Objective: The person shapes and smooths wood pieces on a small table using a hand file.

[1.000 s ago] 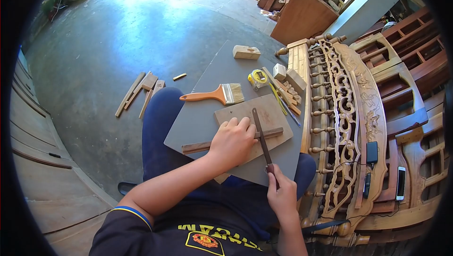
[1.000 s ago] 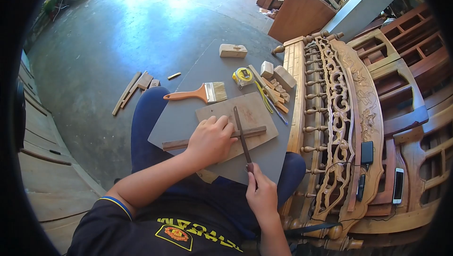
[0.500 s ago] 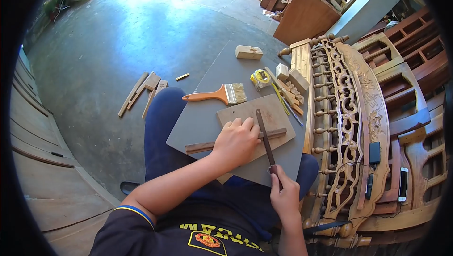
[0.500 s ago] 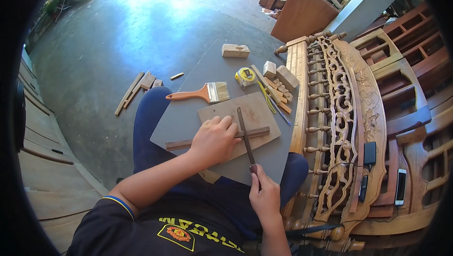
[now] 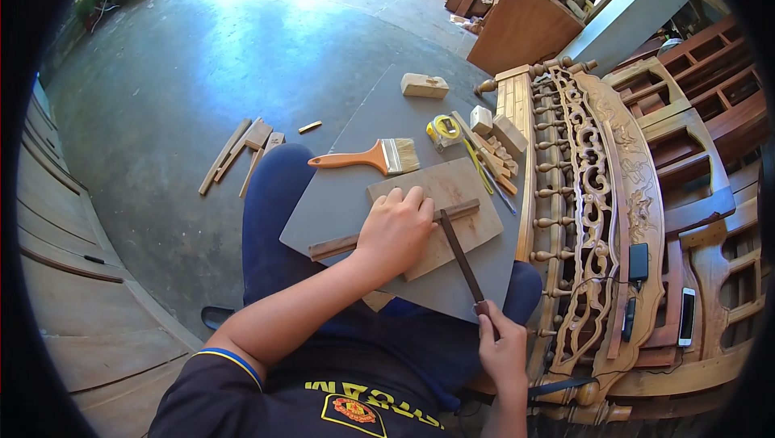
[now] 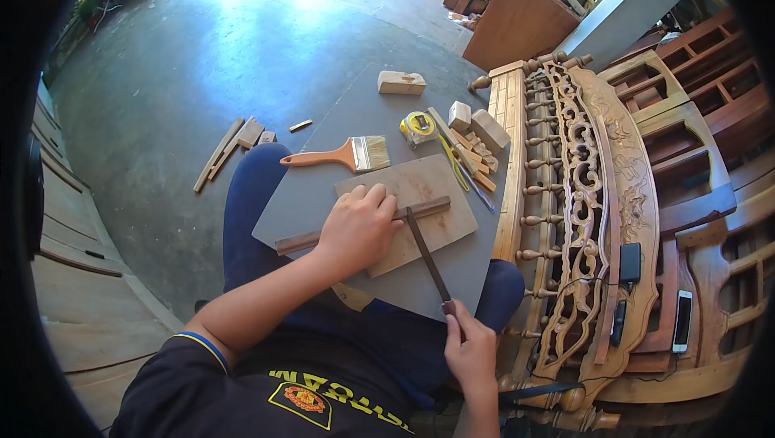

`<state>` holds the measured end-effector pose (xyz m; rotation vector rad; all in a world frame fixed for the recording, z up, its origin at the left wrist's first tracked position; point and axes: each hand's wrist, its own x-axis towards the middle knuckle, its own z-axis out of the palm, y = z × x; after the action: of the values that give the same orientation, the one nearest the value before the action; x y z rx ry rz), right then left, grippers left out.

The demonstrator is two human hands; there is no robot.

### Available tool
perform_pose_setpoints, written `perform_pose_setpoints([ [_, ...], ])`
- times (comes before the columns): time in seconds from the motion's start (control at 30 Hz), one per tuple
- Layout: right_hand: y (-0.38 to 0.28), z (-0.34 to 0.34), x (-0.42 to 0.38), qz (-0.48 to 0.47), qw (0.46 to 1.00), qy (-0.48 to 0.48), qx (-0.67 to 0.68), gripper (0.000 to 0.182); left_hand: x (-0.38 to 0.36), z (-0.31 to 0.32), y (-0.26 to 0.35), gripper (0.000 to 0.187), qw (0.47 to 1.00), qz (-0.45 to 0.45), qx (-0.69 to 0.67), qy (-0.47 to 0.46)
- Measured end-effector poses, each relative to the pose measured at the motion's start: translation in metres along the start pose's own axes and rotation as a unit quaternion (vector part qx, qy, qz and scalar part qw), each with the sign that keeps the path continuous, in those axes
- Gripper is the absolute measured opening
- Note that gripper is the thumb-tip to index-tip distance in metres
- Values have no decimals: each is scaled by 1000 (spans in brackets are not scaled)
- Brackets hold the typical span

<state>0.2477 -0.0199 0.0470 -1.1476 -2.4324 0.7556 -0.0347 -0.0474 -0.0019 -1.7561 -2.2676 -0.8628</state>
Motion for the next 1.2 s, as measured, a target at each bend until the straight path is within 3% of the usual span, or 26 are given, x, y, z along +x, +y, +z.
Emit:
perform_pose_setpoints([
  [0.07,0,12,-13,-46,998,24,22,25,0,0,2,27,1000,0,0,-3],
  [0.23,-14,20,13,-62,998,7,22,26,0,-3,3,28,999,35,-32,-11],
  [0.33,-22,25,34,-73,997,-3,24,25,-4,-5,14,29,999,1,-26,-36],
  [0.43,-15,22,26,-57,998,21,35,24,-5,-4,15,29,999,-5,-12,-30],
  [0.47,-18,9,15,-3,1000,-23,10,25,-6,-3,15,29,999,-6,-11,-30],
  [0.57,0,-2,-23,28,999,-33,-14,26,-5,-2,13,29,1000,-4,-11,-27],
  [0.8,-24,29,44,-56,998,2,14,27,-4,-1,14,30,998,23,-34,-37],
  [0.9,-21,26,31,-52,999,2,-2,26,-5,-4,16,30,999,2,-22,-40],
  [1.0,-7,9,-16,27,999,-7,15,26,-7,-1,16,30,999,3,-29,-38],
  [1.2,-21,15,7,-36,999,14,17,21,-5,-1,12,30,998,34,-36,-41],
])
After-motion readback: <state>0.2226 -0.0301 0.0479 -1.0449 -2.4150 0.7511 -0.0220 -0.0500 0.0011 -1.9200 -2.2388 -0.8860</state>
